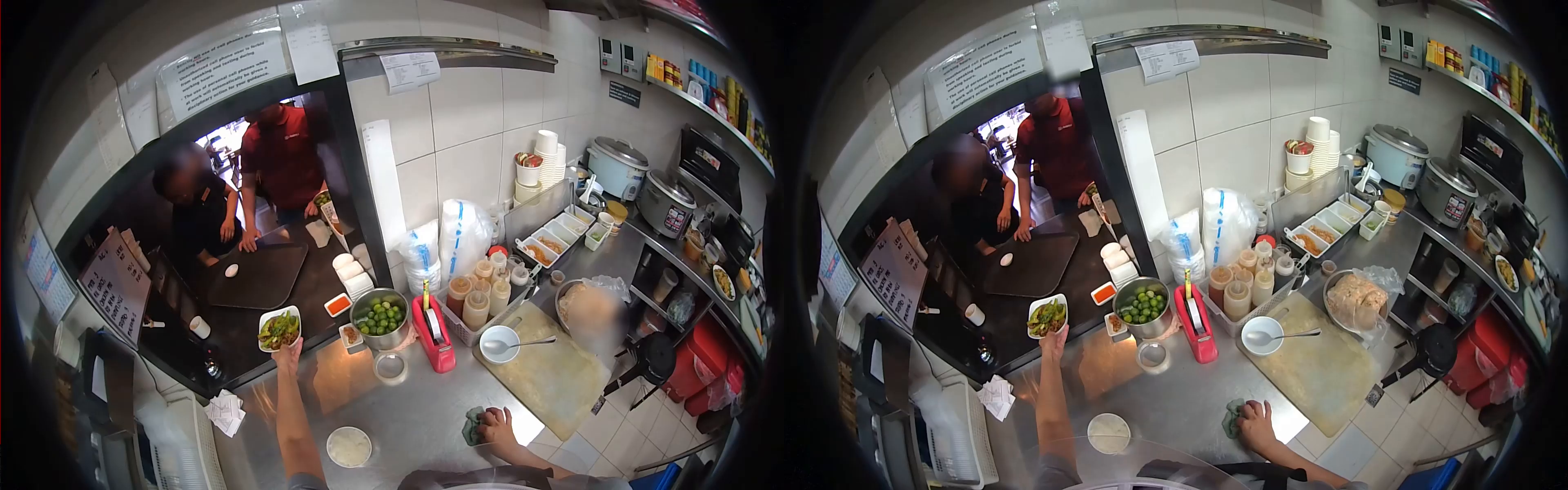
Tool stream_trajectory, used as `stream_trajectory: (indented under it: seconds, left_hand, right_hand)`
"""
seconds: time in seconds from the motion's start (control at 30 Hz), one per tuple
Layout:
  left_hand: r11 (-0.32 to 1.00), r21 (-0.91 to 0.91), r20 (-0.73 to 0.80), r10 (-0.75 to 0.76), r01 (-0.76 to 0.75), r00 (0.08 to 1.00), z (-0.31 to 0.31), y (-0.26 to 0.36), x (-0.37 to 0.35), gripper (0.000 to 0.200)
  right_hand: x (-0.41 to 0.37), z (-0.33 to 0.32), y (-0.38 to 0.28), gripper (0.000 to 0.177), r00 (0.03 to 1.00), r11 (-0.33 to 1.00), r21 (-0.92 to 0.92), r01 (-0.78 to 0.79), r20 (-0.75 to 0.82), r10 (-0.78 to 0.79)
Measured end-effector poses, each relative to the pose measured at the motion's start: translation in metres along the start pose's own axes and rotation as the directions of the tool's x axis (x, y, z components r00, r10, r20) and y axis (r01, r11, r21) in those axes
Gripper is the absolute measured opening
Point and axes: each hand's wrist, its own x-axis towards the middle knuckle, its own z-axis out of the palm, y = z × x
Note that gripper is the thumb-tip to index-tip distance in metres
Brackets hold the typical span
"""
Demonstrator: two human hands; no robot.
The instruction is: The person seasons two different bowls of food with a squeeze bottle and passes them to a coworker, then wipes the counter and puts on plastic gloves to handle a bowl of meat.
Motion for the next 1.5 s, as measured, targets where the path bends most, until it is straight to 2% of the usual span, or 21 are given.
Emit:
stream_trajectory:
  seconds: [0.03,0.07,0.17,0.2,0.23,0.27,0.33,0.37,0.4,0.47,0.57,0.6,0.7,0.8,0.9,1.1,1.2,1.3,1.37,1.43,1.5]
  left_hand:
    - [1.0,-0.027,0.113,-0.01,0.014,0.994,-0.006,0.0,-0.002,0.056]
    - [0.997,0.071,0.084,-0.008,0.002,0.996,-0.009,-0.005,-0.003,0.079]
    - [0.933,0.15,0.0,-0.331,0.328,0.943,-0.014,0.002,-0.041,0.093]
    - [0.877,0.421,-0.077,-0.221,0.233,0.972,0.01,0.006,-0.091,0.099]
    - [0.789,0.579,-0.063,-0.209,0.207,0.976,0.017,0.01,-0.136,0.096]
    - [0.676,0.715,-0.056,-0.199,0.179,0.978,0.014,0.009,-0.175,0.093]
    - [0.724,0.638,-0.056,-0.295,0.262,0.954,0.004,0.001,-0.242,0.087]
    - [0.748,0.59,-0.057,-0.338,0.305,0.94,-0.006,-0.008,-0.273,0.085]
    - [0.77,0.594,-0.034,-0.263,0.231,0.964,-0.025,-0.024,-0.293,0.083]
    - [0.784,0.614,0.009,-0.118,0.087,0.993,-0.059,-0.057,-0.325,0.08]
    - [0.771,0.636,0.003,-0.048,0.035,0.999,0.005,-0.029,-0.375,0.085]
    - [0.809,0.588,-0.012,-0.003,0.01,1.0,0.004,-0.033,-0.379,0.105]
    - [0.471,0.852,0.146,0.202,-0.227,0.968,0.011,-0.04,-0.387,0.123]
    - [0.035,0.998,0.04,0.331,-0.055,0.943,0.041,-0.038,-0.386,0.133]
    - [-0.071,0.995,0.09,0.453,-0.064,0.887,0.046,-0.052,-0.369,0.132]
    - [-0.027,1.0,0.026,0.449,-0.015,0.893,0.049,-0.043,-0.345,0.132]
    - [-0.022,1.0,0.012,0.467,-0.002,0.884,0.038,-0.014,-0.309,0.131]
    - [-0.157,0.982,0.174,0.58,-0.1,0.796,0.006,0.02,-0.254,0.128]
    - [-0.134,0.987,0.154,0.632,-0.088,0.76,0.023,0.055,-0.229,0.127]
    - [0.029,0.999,0.008,0.622,-0.033,0.783,-0.002,0.08,-0.176,0.127]
    - [-0.009,1.0,-0.006,0.703,0.018,0.711,-0.021,0.096,-0.126,0.129]
  right_hand:
    - [0.001,-0.002,-0.001,0.016,1.0,0.999,-0.034,-0.005,0.03,0.006]
    - [0.003,-0.006,-0.004,0.018,0.998,0.998,-0.067,-0.006,0.064,0.01]
    - [0.015,-0.033,-0.026,0.029,1.0,0.999,-0.041,0.002,-0.014,-0.002]
    - [0.02,-0.037,-0.034,0.033,0.997,1.0,-0.009,0.011,-0.07,-0.011]
    - [0.024,-0.035,-0.039,0.039,0.999,0.965,0.258,-0.035,0.024,0.03]
    - [0.027,-0.03,-0.045,0.044,0.99,0.861,0.498,-0.105,0.137,0.042]
    - [0.032,-0.009,-0.058,0.053,0.927,0.489,0.818,-0.301,0.371,-0.049]
    - [0.035,0.015,-0.063,0.057,0.87,0.258,0.865,-0.43,0.473,-0.14]
    - [0.039,0.035,-0.071,0.061,0.796,0.024,0.825,-0.565,0.552,-0.246]
    - [0.049,0.053,-0.099,0.063,0.728,-0.072,0.749,-0.659,0.611,-0.312]
    - [0.06,0.072,-0.137,0.065,0.699,-0.169,0.701,-0.693,0.596,-0.395]
    - [0.063,0.075,-0.146,0.066,0.706,-0.198,0.701,-0.685,0.573,-0.417]
    - [0.073,0.077,-0.16,0.065,0.712,-0.244,0.684,-0.687,0.568,-0.413]
    - [0.083,0.081,-0.147,0.059,0.781,-0.022,0.822,-0.57,0.533,-0.326]
    - [0.082,0.076,-0.127,0.05,0.954,0.466,0.881,-0.083,0.205,-0.218]
    - [0.071,0.086,-0.108,0.041,0.963,0.553,0.809,0.199,-0.059,-0.261]
    - [0.069,0.087,-0.109,0.037,0.963,0.518,0.828,0.215,-0.09,-0.255]
    - [0.07,0.093,-0.107,0.032,0.952,0.553,0.789,0.267,-0.127,-0.279]
    - [0.07,0.091,-0.106,0.03,0.947,0.576,0.771,0.27,-0.106,-0.302]
    - [0.069,0.089,-0.105,0.03,0.945,0.589,0.766,0.26,-0.076,-0.317]
    - [0.068,0.089,-0.105,0.03,0.945,0.589,0.772,0.238,-0.045,-0.323]
